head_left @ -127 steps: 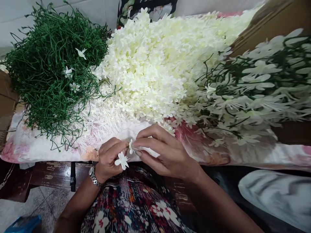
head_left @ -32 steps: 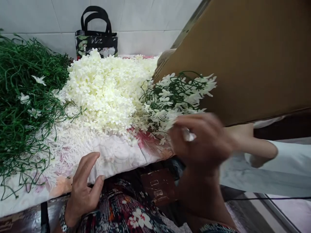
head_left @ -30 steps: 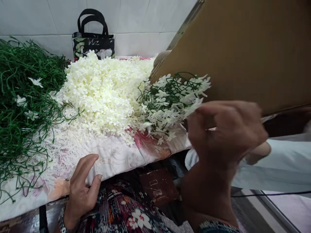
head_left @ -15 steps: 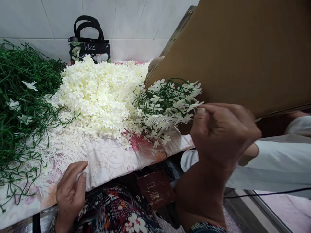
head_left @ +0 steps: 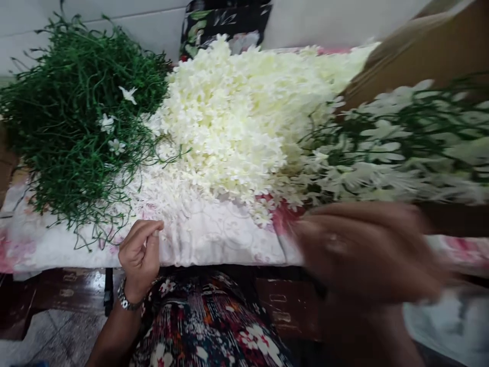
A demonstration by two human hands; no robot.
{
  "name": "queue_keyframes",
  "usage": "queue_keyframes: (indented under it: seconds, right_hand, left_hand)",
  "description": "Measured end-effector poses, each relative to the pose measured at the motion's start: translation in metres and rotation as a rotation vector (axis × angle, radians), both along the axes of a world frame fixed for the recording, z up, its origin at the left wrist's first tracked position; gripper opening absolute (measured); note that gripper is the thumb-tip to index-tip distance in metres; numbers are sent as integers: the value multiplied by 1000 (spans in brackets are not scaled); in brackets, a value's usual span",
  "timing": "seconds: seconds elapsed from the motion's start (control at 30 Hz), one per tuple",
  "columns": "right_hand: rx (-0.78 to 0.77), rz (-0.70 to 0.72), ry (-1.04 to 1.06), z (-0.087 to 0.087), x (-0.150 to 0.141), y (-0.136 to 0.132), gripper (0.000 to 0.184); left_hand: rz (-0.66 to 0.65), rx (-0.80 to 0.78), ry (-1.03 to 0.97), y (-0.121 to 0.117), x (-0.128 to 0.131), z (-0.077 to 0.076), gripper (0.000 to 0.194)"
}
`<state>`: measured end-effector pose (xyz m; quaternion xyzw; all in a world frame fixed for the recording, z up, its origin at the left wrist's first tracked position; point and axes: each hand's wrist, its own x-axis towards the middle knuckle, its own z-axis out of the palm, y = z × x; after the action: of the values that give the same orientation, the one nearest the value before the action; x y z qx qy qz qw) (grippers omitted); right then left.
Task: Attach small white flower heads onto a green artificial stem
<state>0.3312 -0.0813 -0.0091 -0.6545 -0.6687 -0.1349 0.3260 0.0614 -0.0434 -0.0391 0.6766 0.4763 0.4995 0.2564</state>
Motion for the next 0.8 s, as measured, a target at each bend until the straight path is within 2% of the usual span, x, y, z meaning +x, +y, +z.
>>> queue_keyframes:
  seconds: [0.07,0.17,0.27,0.33,0.47,0.53,0.67,0.8]
  right_hand:
    - [-131,409,-115,-9,-35,16,2]
    - [-232,578,-156,-16,-70,39,12]
    - [-245,614,-156,-17,-85,52,17]
    - [-243,637,-178,-16,-90,55,18]
    - [-236,696,-216,-15,-99,58,19]
    - [-238,716,-222,-16,-103,59,20]
    - [-256,723,-212,-20,-105,59,21]
    - [-263,732,-211,-18,-107,61,21]
  left_hand:
    - [77,16,33,0,-8,1,21]
    - [203,56,97,-1,-22,4,22]
    - [354,166,222,-2,-40,7,23]
    - [410,204,400,-1,-50,9,23]
    - [317,70,838,5,-56,4,17]
    - [302,4,953,8,-54,-2,13]
    - [333,5,936,11,-51,-10,17]
    - [263,29,816,9,-51,-11,16]
